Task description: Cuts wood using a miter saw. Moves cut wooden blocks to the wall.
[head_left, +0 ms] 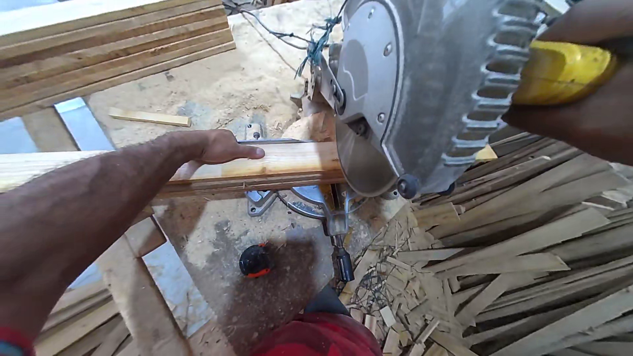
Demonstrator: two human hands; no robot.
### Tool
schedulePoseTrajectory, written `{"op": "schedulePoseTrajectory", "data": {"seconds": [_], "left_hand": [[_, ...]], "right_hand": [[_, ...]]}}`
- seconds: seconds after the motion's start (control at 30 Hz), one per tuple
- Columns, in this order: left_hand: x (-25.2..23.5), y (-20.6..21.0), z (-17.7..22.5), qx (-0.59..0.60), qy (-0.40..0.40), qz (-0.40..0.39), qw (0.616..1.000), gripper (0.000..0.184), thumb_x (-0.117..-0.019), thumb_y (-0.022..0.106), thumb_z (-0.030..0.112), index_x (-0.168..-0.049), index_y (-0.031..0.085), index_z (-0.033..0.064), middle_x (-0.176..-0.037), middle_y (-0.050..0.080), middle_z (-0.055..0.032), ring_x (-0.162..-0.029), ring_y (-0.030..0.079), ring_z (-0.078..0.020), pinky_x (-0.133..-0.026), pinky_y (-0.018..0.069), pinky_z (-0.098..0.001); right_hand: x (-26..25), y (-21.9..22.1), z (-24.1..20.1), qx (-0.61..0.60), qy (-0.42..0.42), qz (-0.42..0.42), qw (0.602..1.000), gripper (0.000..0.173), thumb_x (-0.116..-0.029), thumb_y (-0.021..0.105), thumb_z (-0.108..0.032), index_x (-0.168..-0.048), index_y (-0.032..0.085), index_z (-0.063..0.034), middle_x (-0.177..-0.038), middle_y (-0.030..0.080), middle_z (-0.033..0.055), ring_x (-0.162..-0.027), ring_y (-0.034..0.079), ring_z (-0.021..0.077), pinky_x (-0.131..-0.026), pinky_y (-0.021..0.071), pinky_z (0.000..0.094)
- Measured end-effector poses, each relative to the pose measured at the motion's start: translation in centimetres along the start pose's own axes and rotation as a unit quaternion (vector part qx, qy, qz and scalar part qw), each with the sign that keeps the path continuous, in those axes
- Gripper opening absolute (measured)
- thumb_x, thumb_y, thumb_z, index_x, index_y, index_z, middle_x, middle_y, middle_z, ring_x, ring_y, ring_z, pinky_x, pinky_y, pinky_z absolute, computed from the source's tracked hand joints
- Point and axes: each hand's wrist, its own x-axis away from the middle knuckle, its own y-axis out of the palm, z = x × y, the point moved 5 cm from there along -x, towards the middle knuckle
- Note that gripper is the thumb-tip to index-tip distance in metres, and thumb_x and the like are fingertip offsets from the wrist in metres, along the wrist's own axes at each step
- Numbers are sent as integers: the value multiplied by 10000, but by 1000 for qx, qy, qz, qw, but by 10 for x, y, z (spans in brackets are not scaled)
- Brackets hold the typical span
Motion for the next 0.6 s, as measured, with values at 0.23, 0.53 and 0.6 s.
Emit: {"op": "schedulePoseTrajectory", "data": {"seconds": [0.23, 0.53, 0.6], "left_hand": [[-2, 1, -2, 3, 0, 0, 1000, 949, -834, 430, 889, -885, 693, -22, -869, 700, -216, -833, 693, -363, -755, 534, -626], [-1, 0, -1, 2, -1, -5, 1000, 954, -827, 427, 895, -892, 693, -19, -871, 703, -208, -832, 697, -353, -755, 540, -616], [0, 0, -1, 7, -3, -6, 1000, 945, -830, 434, 889, -886, 693, -18, -859, 701, -203, -820, 695, -345, -751, 541, -610]], "right_hand": [[7, 2, -7, -1, 17, -2, 1000, 452, -713, 725, -656, -1033, 653, -345, -882, 640, -12, -796, 648, 186, -595, 509, 545], [8, -3, -18, -4, 12, -3, 1000, 421, -736, 711, -610, -1046, 659, -331, -870, 645, -6, -780, 652, 189, -582, 507, 535], [8, -2, -16, -6, 13, -3, 1000, 433, -727, 713, -625, -1036, 659, -327, -867, 640, -6, -780, 648, 190, -583, 504, 537]]}}
